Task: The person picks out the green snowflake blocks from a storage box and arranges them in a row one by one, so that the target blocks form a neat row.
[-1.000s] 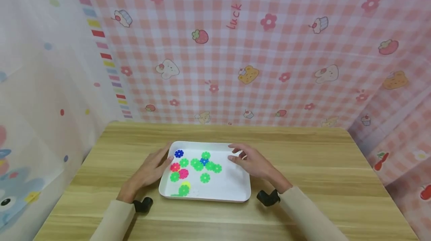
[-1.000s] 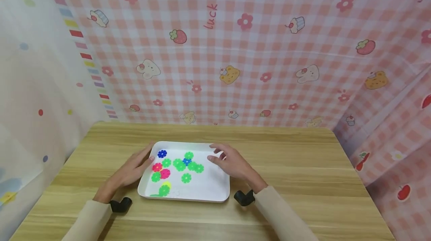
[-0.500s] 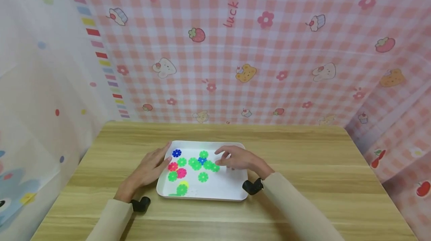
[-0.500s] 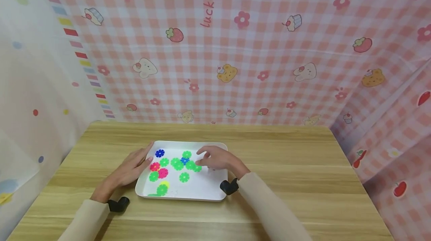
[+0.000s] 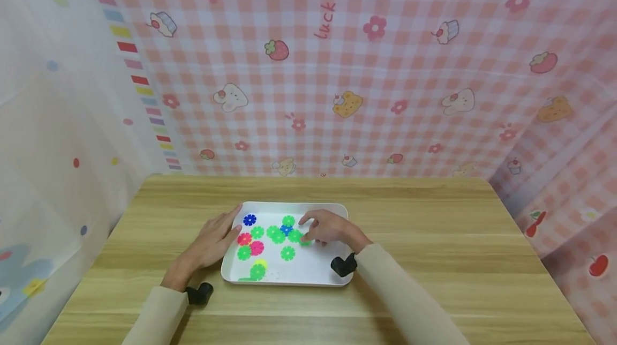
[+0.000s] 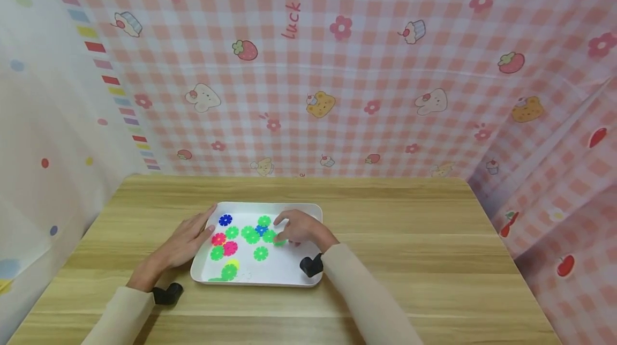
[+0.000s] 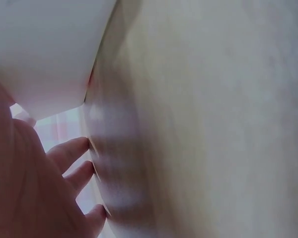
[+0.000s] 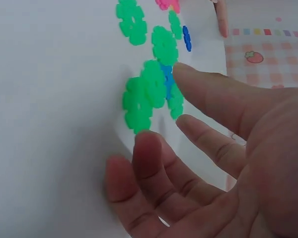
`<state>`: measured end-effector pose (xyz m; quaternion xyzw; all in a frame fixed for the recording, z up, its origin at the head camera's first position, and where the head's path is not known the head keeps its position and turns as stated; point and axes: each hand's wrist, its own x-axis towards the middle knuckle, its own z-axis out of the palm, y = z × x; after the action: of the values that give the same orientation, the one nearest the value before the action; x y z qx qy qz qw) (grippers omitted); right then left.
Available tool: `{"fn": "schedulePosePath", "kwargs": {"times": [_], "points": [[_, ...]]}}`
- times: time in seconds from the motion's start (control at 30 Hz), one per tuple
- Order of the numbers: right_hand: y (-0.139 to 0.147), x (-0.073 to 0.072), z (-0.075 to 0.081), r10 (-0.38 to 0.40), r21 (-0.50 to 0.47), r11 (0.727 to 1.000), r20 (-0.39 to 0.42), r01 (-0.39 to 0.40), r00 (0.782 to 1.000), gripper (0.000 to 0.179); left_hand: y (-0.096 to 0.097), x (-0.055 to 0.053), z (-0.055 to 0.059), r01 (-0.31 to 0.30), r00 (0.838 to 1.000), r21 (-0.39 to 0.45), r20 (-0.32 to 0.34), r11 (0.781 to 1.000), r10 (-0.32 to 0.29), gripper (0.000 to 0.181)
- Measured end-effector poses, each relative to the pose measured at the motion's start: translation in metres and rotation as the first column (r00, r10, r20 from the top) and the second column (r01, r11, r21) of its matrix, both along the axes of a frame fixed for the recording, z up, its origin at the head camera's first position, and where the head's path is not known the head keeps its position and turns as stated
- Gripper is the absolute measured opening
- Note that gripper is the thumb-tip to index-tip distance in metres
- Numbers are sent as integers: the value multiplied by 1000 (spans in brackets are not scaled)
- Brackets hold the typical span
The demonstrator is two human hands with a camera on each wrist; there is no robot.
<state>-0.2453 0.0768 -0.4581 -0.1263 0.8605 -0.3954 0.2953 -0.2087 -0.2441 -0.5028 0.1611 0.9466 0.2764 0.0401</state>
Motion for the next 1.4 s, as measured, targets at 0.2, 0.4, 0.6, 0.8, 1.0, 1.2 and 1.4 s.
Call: {"fn": "schedulePosePath", "kwargs": {"times": [0.2,0.4,0.6,0.8,1.0,1.2,1.4], "points": [[0,0,-9,-35,-14,999,-16,35,999,35,-1,1,1,-3,1000,1,18,1000,3,59],[-1,0,-17,-36,-28,999,-29,35,999,30,-3,2,3,-3,999,24,38,1000,2,59],[-3,3,-23,-19,-3,1000,-82,19,996,25,-3,5,2,-9,998,33,54,999,7,59],[-4,5,-25,11,27,1000,-148,-7,989,23,-1,4,-2,-2,999,31,47,1000,1,59],[-1,5,-25,-3,36,999,-159,9,987,24,2,2,-2,8,999,35,39,999,-9,59],[1,6,-24,-18,12,1000,-168,20,986,25,4,0,0,11,999,40,43,999,-12,59],[2,8,-24,-30,-24,999,-185,26,982,23,4,0,0,-5,997,35,72,999,2,59]]}}
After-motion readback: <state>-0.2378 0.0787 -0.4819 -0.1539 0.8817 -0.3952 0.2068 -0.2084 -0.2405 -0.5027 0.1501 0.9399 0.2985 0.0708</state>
